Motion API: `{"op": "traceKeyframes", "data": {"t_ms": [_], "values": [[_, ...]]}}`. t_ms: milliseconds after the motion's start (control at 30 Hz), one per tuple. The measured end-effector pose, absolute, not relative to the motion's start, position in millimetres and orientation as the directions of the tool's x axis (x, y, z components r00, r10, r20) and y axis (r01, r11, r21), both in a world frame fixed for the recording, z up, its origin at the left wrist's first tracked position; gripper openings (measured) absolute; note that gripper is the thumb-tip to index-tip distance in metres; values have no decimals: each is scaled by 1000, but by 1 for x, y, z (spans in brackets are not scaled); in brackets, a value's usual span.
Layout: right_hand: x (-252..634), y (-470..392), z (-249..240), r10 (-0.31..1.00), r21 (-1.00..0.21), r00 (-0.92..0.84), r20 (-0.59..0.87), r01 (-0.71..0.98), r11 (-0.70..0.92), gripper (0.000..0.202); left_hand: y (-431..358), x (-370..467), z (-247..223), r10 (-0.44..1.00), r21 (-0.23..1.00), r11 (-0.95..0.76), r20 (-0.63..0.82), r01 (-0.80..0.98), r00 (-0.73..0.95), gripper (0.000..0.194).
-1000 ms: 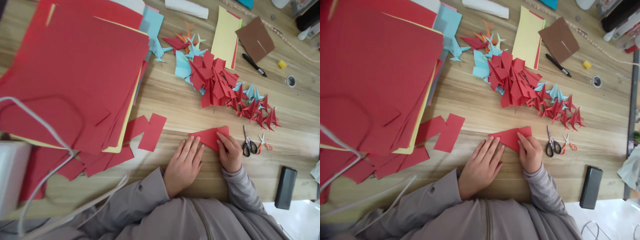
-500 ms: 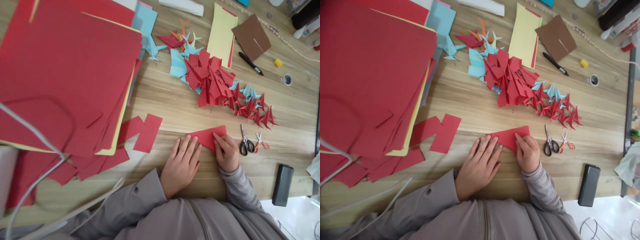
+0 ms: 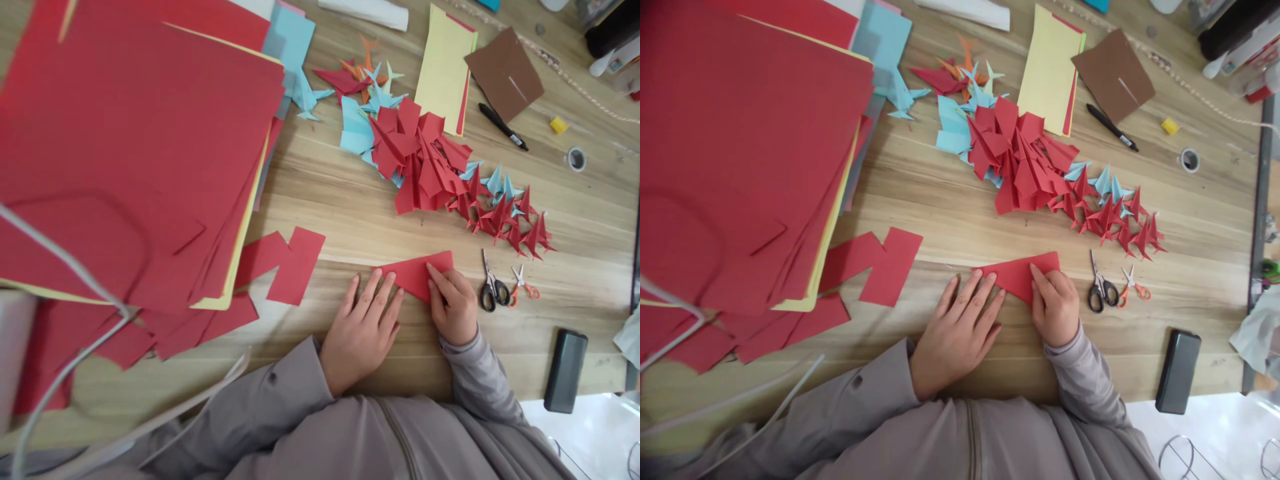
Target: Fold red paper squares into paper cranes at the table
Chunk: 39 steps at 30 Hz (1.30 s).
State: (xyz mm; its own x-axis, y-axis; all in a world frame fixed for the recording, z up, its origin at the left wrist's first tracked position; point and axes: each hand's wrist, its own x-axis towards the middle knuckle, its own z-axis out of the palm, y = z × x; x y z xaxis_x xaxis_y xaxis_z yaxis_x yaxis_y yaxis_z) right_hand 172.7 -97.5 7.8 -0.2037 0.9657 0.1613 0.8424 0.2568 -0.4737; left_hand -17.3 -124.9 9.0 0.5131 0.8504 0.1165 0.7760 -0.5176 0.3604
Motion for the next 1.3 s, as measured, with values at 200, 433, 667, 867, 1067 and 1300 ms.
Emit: {"op": "traceKeyframes", "data": {"t_ms": [200, 433, 667, 867, 1067, 1300], "values": [[173, -97, 7, 958, -465, -223, 182, 839, 284, 36, -125, -18, 8, 847, 357, -522, 109, 774, 521, 48], [175, -97, 5, 957, -478, -225, 181, 831, 286, 38, -124, -19, 9, 850, 364, -515, 100, 776, 517, 48], [175, -97, 6, 955, -473, -233, 186, 831, 295, 37, -124, -18, 12, 864, 382, -488, 80, 785, 498, 48], [174, -96, 7, 960, -455, -225, 167, 846, 278, 36, -126, -18, 13, 892, 378, -442, 90, 814, 443, 49], [174, -96, 6, 960, -463, -223, 169, 842, 277, 36, -128, -16, 12, 871, 344, -488, 132, 802, 473, 44], [174, -97, 6, 961, -467, -216, 175, 841, 274, 36, -128, -16, 9, 855, 336, -515, 132, 788, 502, 43]]}}
